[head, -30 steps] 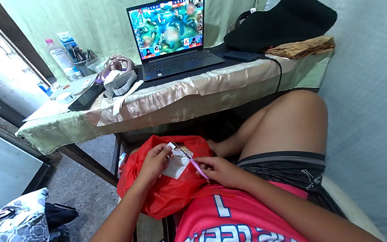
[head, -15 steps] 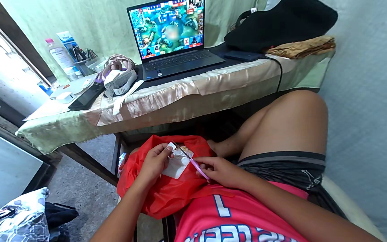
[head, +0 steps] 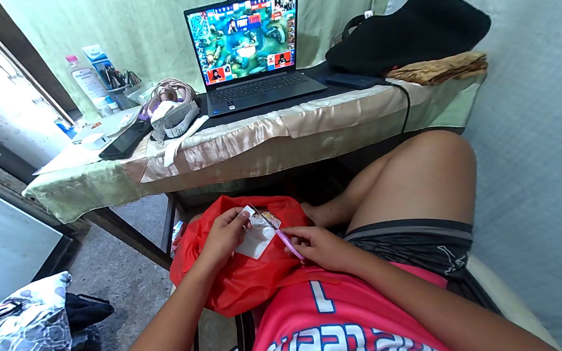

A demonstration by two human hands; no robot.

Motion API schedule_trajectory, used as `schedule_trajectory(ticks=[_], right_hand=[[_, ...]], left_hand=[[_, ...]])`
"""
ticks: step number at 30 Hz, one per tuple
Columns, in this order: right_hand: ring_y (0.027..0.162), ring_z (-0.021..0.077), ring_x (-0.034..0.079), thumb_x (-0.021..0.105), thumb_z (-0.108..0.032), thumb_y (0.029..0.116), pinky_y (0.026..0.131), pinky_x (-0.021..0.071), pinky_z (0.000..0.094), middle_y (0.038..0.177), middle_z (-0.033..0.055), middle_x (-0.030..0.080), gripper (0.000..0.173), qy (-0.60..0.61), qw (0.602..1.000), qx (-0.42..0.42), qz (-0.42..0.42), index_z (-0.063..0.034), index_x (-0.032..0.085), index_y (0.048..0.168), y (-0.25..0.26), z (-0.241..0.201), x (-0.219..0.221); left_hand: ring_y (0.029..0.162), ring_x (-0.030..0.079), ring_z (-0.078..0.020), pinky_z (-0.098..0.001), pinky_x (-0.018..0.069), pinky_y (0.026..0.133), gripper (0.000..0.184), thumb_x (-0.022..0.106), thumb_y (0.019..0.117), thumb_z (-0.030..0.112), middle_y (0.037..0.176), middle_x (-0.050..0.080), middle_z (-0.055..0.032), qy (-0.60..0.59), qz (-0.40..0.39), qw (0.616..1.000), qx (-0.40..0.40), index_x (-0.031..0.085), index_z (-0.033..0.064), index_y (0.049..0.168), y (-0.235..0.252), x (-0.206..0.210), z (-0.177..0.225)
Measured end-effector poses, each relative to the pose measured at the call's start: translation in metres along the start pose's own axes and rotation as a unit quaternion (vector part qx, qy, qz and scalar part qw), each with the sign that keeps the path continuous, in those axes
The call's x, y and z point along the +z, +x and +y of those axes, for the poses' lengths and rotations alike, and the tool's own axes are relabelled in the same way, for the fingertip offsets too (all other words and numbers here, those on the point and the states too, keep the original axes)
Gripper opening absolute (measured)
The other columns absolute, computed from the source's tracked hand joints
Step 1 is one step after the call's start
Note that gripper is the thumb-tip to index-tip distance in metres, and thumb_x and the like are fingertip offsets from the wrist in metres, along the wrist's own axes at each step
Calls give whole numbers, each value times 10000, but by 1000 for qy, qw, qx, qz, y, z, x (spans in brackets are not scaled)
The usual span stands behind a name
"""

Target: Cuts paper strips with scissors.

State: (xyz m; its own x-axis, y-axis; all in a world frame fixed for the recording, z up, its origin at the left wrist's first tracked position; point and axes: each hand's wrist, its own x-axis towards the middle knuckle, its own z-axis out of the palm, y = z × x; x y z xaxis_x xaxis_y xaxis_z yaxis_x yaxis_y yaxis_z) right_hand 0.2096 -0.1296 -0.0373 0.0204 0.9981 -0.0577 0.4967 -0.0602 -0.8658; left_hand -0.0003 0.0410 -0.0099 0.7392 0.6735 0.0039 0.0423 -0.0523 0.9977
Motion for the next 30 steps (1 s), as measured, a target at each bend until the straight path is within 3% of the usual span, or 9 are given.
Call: schedule_trajectory(ticks=[17, 22, 25, 28, 30], right_hand=[[747, 67, 677, 603, -272, 1042, 685, 588, 243, 987, -8, 717, 426, 6, 1000, -1, 2, -188, 565, 1458, 0, 1, 0], [747, 66, 675, 602, -264, 1044, 689, 585, 242, 993, -3, 716, 428, 2, 1000, 1, 1, -184, 560, 1462, 0, -1, 0], [741, 66, 673, 604, -275, 1043, 687, 585, 241, 988, -5, 716, 433, -1, 1000, 0, 0, -188, 558, 1464, 0, 0, 0], [733, 67, 671, 610, -279, 1040, 683, 585, 241, 976, -5, 715, 433, 1, 1000, -1, 1, -186, 564, 1460, 0, 1, 0], [736, 69, 671, 609, -277, 1040, 687, 585, 243, 977, -5, 715, 433, 2, 1000, -1, 2, -184, 564, 1460, 1, 2, 1]], left_hand=[[524, 487, -71, -208, 416, 473, 228, 516, 1077, 191, 848, 658, -43, -3, -3, 1000, 1, 679, 36, 1112, 0, 0, -1], [655, 657, -147, -286, 584, 609, 248, 497, 1090, 191, 983, 717, -96, -23, -2, 1000, -20, 667, 18, 1143, -1, 1, 3], [720, 690, -174, -319, 608, 656, 251, 495, 1091, 188, 1019, 721, -106, -32, -5, 999, -26, 668, 13, 1141, -1, 1, 3], [681, 664, -136, -271, 571, 604, 241, 509, 1084, 183, 1006, 726, -86, -10, -7, 1000, -13, 681, 20, 1123, 0, 0, 1], [574, 536, -75, -213, 444, 510, 229, 526, 1074, 186, 929, 700, -54, 3, -3, 1000, -1, 692, 31, 1098, 0, -1, -2]])
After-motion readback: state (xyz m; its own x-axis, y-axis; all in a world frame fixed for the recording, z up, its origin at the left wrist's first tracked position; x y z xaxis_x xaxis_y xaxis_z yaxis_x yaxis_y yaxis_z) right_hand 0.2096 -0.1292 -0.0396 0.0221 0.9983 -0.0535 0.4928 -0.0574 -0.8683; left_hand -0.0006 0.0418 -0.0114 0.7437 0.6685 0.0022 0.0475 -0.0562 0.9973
